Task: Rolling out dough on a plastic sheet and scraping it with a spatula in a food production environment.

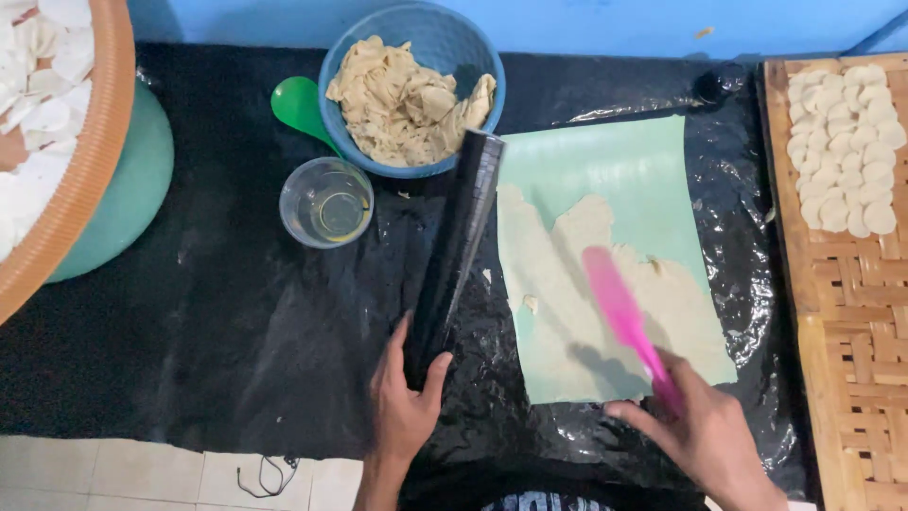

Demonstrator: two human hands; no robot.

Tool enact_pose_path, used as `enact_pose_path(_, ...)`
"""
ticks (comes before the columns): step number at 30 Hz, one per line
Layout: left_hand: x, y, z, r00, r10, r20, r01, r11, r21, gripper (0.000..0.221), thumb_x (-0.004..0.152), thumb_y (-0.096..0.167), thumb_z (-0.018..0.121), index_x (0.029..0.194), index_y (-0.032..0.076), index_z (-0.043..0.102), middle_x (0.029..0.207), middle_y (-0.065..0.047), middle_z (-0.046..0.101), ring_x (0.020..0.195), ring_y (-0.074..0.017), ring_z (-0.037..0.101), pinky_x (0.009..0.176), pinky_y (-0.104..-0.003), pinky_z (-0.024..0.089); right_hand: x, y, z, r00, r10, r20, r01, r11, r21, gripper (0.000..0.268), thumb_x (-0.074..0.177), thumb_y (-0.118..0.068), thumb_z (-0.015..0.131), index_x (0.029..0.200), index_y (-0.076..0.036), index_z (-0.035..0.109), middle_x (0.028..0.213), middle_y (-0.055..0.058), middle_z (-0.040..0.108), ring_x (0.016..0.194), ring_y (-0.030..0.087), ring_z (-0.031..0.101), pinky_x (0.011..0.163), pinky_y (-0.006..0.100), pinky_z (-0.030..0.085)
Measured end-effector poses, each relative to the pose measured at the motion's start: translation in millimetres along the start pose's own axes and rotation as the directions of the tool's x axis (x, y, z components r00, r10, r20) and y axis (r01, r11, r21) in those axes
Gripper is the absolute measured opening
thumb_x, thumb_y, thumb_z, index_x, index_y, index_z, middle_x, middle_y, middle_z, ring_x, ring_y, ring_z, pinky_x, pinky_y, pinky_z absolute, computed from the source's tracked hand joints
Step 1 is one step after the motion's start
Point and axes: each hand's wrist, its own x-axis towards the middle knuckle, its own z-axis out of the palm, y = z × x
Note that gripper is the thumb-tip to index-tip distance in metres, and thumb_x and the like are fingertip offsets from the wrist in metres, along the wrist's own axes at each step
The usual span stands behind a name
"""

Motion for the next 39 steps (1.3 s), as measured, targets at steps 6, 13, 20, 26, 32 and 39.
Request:
enact_pose_path(6,69,34,-7,0.936,0.222,0.275,-0.309,0.890,0.334,0.058,0.091,0.028,0.075,0.140,0.001,0.058,0.115,-0.015,0.067,0.103,-0.0330,0.063,0.092,-0.048,0.048,11,-13,7,0.878,-0.473,0.076,0.477,0.878,-0.040,0.038,0.077,-0.033,0.079,0.102,-0.008,0.064,0.083,0.011,0.075,0.068,0.033,0.073,0.053,0.043,0.056)
enact_pose_path(13,120,43,18,0.809,0.371,0.456,-0.546,0.761,0.349,0.054,0.086,0.023,0.076,0.137,0.008,0.062,0.118,-0.010,0.067,0.109,-0.0275,0.060,0.102,-0.050,0.041,30,-15,-6,0.933,-0.361,0.013,0.361,0.930,-0.065,0.042,0.076,-0.037,0.082,0.099,-0.005,0.065,0.071,0.013,0.070,0.063,0.035,0.069,0.052,0.044,0.053)
enact_pose_path(20,143,55,33,0.750,0.372,0.546,-0.577,0.773,0.265,0.052,0.086,0.026,0.074,0.134,0.010,0.061,0.121,-0.013,0.064,0.118,-0.0314,0.056,0.111,-0.057,0.033,89,2,-33,0.950,-0.173,-0.259,0.157,0.984,-0.082,0.016,0.102,-0.019,0.071,0.111,-0.006,0.071,0.087,0.014,0.065,0.066,0.032,0.064,0.058,0.041,0.049)
enact_pose_path(26,152,64,75,0.796,0.381,0.469,-0.525,0.821,0.224,0.053,0.098,0.034,0.061,0.138,0.000,0.054,0.144,-0.022,0.050,0.142,-0.0373,0.041,0.121,-0.062,0.022,157,-17,-29,0.879,-0.401,-0.257,0.363,0.913,-0.184,0.026,0.093,-0.014,0.075,0.117,-0.006,0.072,0.111,0.016,0.069,0.082,0.040,0.069,0.069,0.047,0.055)
enact_pose_path(32,138,53,105,0.850,0.310,0.426,-0.470,0.811,0.349,0.065,0.105,0.036,0.051,0.150,-0.010,0.042,0.162,-0.025,0.035,0.154,-0.0357,0.028,0.123,-0.062,0.018,152,-11,-14,0.947,-0.277,-0.161,0.244,0.950,-0.197,0.022,0.095,-0.021,0.076,0.110,-0.005,0.073,0.113,0.015,0.069,0.079,0.041,0.069,0.068,0.049,0.055)
enact_pose_path(39,105,70,98,0.835,0.241,0.495,-0.453,0.812,0.368,0.071,0.101,0.036,0.054,0.151,-0.012,0.038,0.165,-0.023,0.031,0.156,-0.0335,0.026,0.123,-0.062,0.018,125,-5,-23,0.935,-0.305,-0.179,0.288,0.951,-0.115,0.024,0.093,-0.024,0.079,0.104,-0.003,0.072,0.114,0.012,0.068,0.082,0.034,0.070,0.069,0.043,0.055)
